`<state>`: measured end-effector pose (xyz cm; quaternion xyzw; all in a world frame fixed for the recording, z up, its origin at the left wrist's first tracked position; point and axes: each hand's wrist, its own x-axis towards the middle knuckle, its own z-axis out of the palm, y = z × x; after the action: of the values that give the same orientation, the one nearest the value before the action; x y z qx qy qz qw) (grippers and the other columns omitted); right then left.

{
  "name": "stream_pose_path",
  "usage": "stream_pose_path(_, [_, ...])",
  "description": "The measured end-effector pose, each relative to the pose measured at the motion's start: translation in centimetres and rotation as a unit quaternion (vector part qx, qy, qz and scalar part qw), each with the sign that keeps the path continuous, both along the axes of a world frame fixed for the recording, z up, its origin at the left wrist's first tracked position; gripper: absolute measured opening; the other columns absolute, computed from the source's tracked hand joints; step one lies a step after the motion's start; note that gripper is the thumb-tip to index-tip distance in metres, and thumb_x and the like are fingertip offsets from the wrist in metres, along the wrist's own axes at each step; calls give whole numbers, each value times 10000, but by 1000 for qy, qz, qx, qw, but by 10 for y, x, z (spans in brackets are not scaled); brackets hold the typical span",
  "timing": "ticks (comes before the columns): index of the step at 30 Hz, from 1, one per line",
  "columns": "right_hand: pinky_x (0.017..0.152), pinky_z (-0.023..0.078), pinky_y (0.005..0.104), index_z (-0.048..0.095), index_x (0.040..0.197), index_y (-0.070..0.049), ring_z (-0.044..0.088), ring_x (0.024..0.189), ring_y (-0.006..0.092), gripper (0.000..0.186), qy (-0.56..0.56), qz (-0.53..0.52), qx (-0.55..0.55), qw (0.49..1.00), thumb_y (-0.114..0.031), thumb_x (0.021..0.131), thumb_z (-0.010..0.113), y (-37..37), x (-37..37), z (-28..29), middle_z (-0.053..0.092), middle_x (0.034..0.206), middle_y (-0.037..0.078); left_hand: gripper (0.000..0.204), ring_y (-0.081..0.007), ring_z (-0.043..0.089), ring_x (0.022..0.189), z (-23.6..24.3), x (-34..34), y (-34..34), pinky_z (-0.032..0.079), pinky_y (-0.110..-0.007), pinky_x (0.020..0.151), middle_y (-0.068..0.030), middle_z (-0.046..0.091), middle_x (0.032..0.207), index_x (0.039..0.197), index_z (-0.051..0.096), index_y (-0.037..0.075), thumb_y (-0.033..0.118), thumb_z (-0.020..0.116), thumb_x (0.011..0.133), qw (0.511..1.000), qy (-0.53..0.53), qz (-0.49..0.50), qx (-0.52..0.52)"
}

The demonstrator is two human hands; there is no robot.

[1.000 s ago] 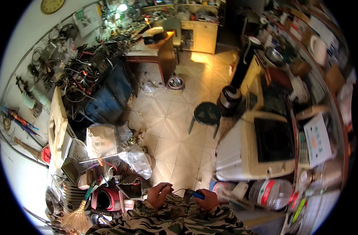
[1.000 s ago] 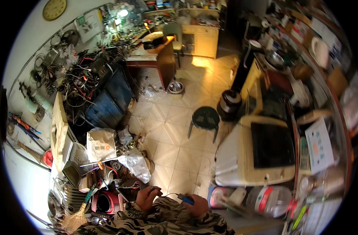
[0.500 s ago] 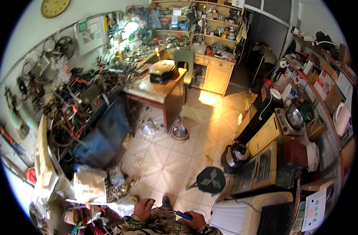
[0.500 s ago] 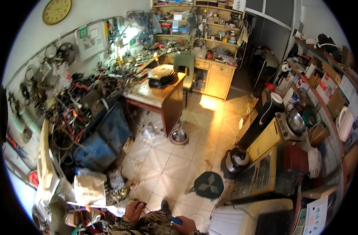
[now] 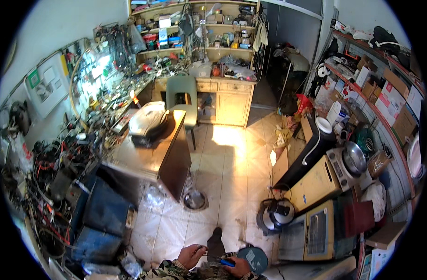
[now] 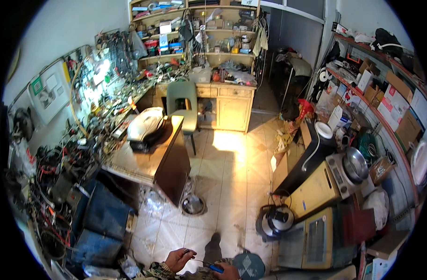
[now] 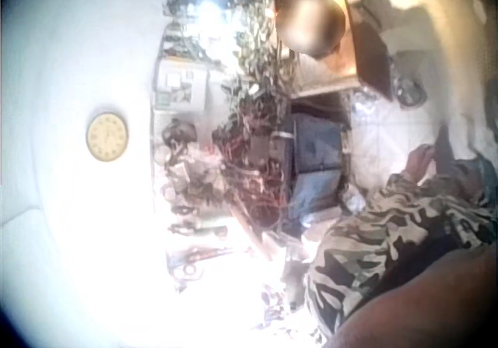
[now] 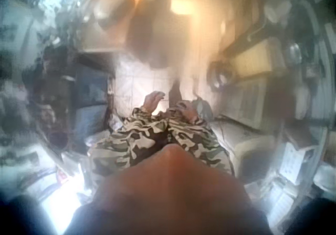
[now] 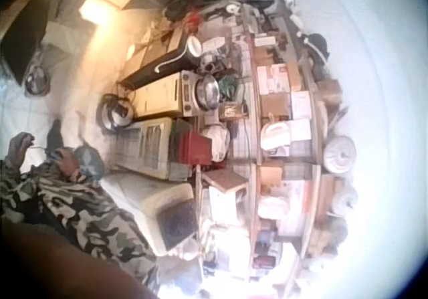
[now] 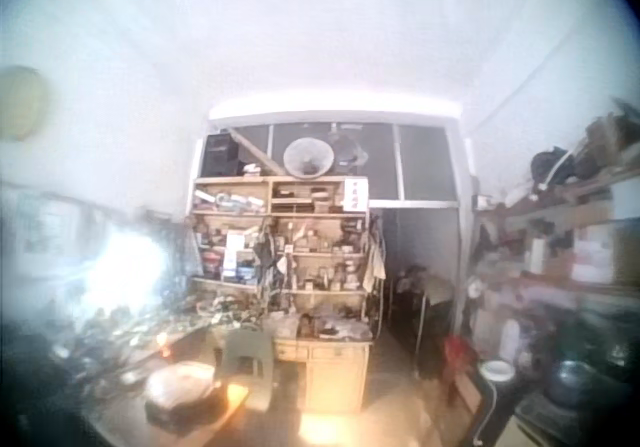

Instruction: The person picks up a small blue cylindrical object and uses a multimeter to test its electrical properties. They connect the multimeter probes to the object's terminals and observe the readings on the multimeter display.

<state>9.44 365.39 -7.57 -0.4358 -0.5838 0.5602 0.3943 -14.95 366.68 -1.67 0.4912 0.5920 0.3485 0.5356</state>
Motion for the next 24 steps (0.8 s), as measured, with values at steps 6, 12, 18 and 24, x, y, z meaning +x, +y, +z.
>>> stream_pose_path(6, [779,546,441,688,1099,-95,683,882,353,463,-313,53,11,948,-432,787,750,224,7,78,704,971,158,271,-126,665,836,13,-36,198,525,-279,748,-86,725,883,1021,707,-30,202,568,1007,992,-84,93,0])
stream_pose_path(12, [807,554,362,684,1136,-67,712,892,288,460,-293,80,-33,952,-362,796,781,380,-24,109,716,977,159,288,-127,669,827,27,-64,344,526,-282,748,-80,731,858,999,700,-19,239,573,1003,991,5,133,16])
stream_pose_path(18, [823,556,359,689,1137,-79,715,904,302,482,-323,116,-48,938,-371,767,789,538,-35,84,719,958,175,289,-114,643,808,15,-43,506,501,-299,694,-91,722,840,995,693,-14,251,577,990,983,-73,154,-72])
stream_pose_path(24, [740,550,375,704,1097,-79,717,829,303,420,-337,34,-29,940,-335,773,777,728,-57,113,718,878,170,232,-282,676,887,59,-65,692,504,-385,731,-163,686,981,983,695,39,243,584,967,992,100,51,59])
